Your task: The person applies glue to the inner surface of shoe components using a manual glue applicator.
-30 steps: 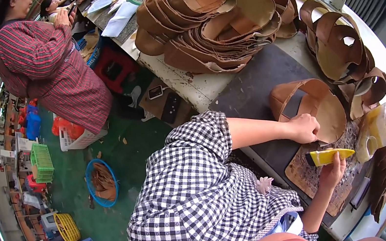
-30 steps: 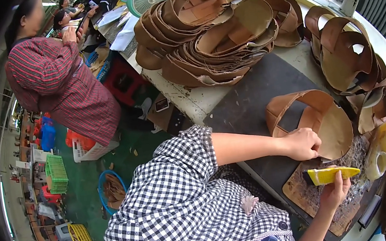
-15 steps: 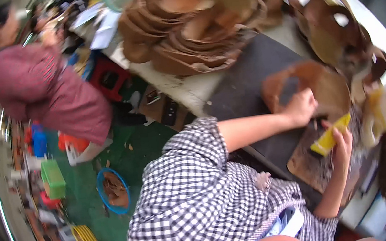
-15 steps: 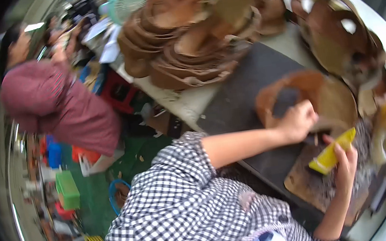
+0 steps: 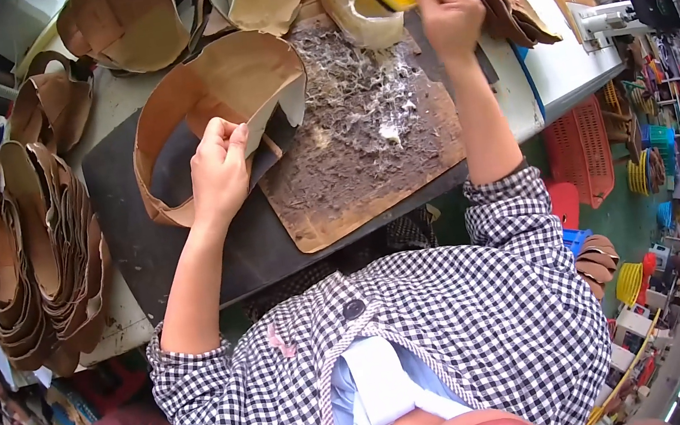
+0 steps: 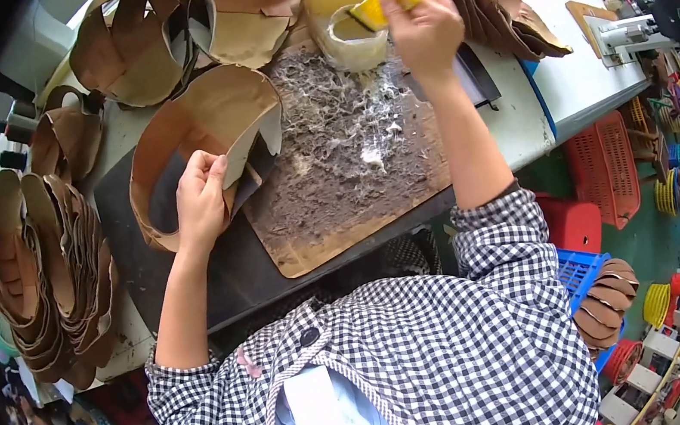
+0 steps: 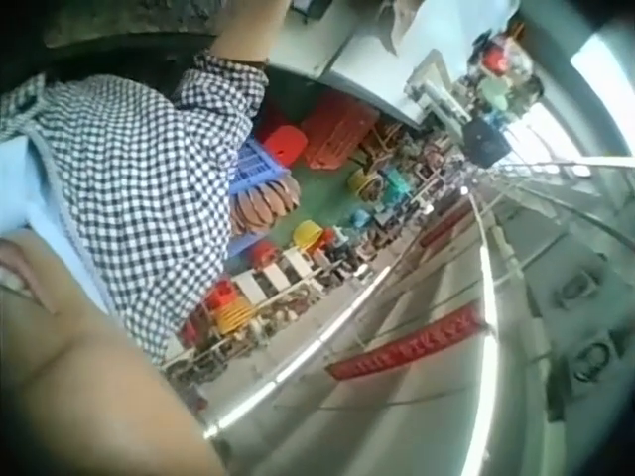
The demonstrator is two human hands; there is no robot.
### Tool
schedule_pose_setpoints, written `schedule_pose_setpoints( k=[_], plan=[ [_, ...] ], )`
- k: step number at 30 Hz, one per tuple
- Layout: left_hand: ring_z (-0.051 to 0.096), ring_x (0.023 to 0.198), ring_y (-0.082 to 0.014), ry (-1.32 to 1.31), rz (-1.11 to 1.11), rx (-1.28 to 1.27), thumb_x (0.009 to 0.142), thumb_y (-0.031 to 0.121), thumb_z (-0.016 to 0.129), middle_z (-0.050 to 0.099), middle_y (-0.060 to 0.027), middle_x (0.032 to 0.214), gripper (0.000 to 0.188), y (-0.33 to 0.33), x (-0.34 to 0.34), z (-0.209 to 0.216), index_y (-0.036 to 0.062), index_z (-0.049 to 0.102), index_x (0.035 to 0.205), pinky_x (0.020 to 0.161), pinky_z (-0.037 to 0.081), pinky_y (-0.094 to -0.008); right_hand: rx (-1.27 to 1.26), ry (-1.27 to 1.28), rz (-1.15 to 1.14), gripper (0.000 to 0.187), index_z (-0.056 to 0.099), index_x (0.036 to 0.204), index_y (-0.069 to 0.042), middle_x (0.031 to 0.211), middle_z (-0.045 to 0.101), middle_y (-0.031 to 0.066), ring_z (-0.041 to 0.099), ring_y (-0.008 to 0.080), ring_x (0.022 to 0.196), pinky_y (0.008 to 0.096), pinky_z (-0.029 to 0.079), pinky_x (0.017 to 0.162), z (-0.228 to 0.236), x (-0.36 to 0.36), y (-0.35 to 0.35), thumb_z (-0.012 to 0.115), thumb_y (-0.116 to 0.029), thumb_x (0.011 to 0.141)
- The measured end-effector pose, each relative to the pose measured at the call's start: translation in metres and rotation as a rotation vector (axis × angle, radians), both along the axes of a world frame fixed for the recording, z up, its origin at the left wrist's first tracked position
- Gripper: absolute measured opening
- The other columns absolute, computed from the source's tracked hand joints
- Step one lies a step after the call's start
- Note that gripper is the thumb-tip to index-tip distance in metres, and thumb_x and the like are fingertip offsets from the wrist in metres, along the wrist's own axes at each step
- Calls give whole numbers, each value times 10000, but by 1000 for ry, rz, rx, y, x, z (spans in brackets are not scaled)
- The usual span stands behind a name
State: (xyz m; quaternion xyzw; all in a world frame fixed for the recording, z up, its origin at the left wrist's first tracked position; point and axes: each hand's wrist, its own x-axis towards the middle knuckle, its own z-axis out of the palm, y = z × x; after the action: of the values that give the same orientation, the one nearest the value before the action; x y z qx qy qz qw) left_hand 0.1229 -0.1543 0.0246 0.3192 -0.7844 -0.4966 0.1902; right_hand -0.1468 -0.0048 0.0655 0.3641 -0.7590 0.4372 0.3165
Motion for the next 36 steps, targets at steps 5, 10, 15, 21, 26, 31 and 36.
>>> schedule_pose_setpoints(
  k=[5, 10, 15, 21, 26, 31, 36],
  plan=[
    [380, 462, -75, -31, 52, -2, 839, 213, 500, 431, -37, 489, 231, 11, 1, 1, 16, 458, 725, 457, 325, -255, 170, -252, 167, 222, 660, 722, -77, 566, 580, 74, 593, 194, 573, 302, 448, 525, -8, -23, -5, 628, -295, 706],
    [366, 506, -31, 174, 67, 283, 836, 187, 526, 473, 28, 574, 224, 0, 7, -17, 0, 489, 718, 462, 312, -204, 138, -107, 534, 128, 635, 762, -15, 676, 589, 46, 531, 127, 624, 247, 411, 549, 3, -4, 18, 688, -81, 666],
    [394, 503, -13, 221, 144, 635, 791, 132, 590, 507, 23, 608, 150, 1, 9, -6, -8, 558, 748, 438, 302, -164, -83, -490, 416, 134, 613, 794, 25, 662, 592, 30, 523, 54, 550, 177, 405, 493, -1, -19, 54, 636, -100, 751],
    [319, 278, -67, 219, 195, 576, 802, 182, 565, 455, -17, 472, 205, 0, 0, -12, -19, 549, 769, 258, 202, -236, -299, -984, 724, 126, 574, 840, 28, 733, 605, 77, 520, 89, 492, 174, 408, 452, 3, 28, 62, 595, -79, 776],
    [510, 641, -97, 231, 157, 819, 826, 134, 532, 561, -59, 726, 161, -9, -2, -6, -14, 547, 764, 586, 428, -237, -118, -790, 1065, 141, 582, 889, 69, 836, 595, 116, 556, 144, 668, 231, 456, 582, 0, 82, 12, 550, -26, 790],
    [548, 586, -95, 147, 103, 881, 853, 155, 487, 561, -50, 715, 142, -11, -1, -3, 22, 508, 809, 543, 456, -220, 322, -395, 1137, 163, 598, 816, 6, 754, 588, 94, 558, 179, 643, 242, 441, 575, -24, 118, -30, 594, 60, 662],
    [556, 592, -122, 227, 166, 949, 841, 134, 498, 563, -67, 713, 124, -8, -9, -3, 14, 494, 808, 544, 468, -245, 170, -59, 725, 163, 605, 809, 0, 739, 607, 116, 600, 222, 631, 267, 479, 558, -45, 119, -21, 601, 48, 653]
  ],
)
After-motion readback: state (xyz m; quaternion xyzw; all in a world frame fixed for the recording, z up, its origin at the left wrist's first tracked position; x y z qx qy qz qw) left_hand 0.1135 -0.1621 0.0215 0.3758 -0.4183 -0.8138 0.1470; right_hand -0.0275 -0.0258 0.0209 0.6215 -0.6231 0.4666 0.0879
